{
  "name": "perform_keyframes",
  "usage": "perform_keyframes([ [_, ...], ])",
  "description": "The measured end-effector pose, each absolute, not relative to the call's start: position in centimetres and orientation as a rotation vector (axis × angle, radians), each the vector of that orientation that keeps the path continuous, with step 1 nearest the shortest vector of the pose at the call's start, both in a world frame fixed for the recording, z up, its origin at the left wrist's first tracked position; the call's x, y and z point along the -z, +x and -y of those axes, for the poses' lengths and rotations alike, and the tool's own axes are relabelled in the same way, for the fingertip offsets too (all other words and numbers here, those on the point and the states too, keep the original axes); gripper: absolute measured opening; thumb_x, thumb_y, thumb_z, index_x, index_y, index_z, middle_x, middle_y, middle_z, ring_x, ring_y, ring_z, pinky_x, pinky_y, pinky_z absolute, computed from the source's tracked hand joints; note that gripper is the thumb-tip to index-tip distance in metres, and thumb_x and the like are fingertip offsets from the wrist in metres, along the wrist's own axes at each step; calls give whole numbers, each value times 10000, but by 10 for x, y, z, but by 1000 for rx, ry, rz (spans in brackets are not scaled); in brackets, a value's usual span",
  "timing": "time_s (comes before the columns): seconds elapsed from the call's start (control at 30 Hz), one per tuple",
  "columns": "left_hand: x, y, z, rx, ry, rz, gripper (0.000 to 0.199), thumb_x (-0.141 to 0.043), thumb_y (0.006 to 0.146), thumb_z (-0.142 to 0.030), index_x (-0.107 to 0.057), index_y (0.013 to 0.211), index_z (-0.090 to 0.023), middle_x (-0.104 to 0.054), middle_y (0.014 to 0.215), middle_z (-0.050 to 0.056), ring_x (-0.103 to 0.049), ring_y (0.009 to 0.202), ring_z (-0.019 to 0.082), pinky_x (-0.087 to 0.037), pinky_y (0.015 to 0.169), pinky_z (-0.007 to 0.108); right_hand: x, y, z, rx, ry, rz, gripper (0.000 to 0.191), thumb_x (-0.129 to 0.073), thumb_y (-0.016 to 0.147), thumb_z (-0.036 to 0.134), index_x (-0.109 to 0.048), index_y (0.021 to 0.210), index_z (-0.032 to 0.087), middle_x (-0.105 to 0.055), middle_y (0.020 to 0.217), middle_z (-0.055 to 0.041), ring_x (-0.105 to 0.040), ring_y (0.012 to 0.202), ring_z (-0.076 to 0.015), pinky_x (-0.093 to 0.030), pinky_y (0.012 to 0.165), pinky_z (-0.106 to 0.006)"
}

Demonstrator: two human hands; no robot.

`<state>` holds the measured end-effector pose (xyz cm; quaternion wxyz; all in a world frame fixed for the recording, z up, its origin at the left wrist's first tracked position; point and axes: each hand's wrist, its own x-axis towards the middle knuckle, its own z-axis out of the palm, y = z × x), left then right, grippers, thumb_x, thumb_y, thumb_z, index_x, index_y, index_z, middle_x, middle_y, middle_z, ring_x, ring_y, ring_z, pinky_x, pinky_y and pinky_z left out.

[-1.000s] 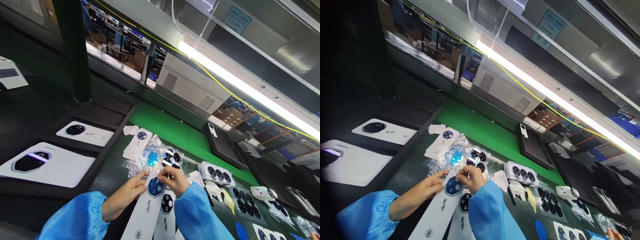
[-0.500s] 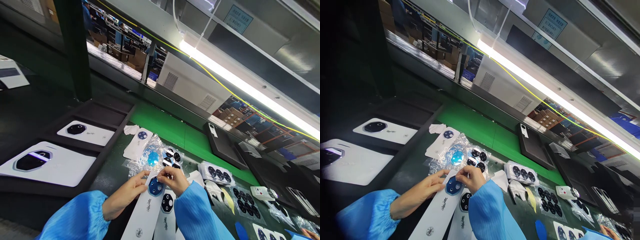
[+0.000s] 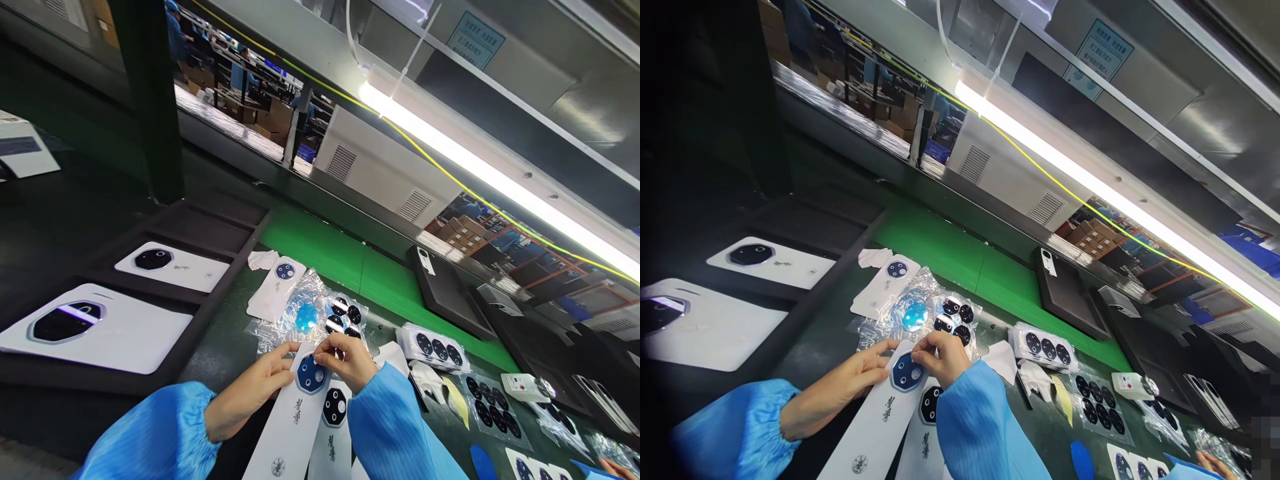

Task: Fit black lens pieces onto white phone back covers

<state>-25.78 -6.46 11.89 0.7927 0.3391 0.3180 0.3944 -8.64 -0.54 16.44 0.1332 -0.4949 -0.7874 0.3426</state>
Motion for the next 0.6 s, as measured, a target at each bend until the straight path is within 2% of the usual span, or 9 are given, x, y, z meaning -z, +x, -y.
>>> perform_keyframes([
  [0.23, -119, -259, 66, -841, 747, -667, 522, -632, 745, -328, -423, 1199, -178, -626, 663, -46, -548, 609, 121, -378, 580, 220, -167, -88, 8, -911, -1441, 2339, 102, -654, 723, 101, -673, 678, 191, -628, 644, 24, -542, 623, -120, -422, 635, -231],
  [0.6, -120, -256, 64, -838, 711, -685, 710, -746, 634, -512, -396, 1160, -187, -671, 790, 14, -632, 717, 192, -462, 668, 300, -166, -92, 11, -763, -1436, 2441, 142, -650, 717, 56, -620, 735, 193, -624, 662, 26, -545, 630, -119, -412, 623, -229],
])
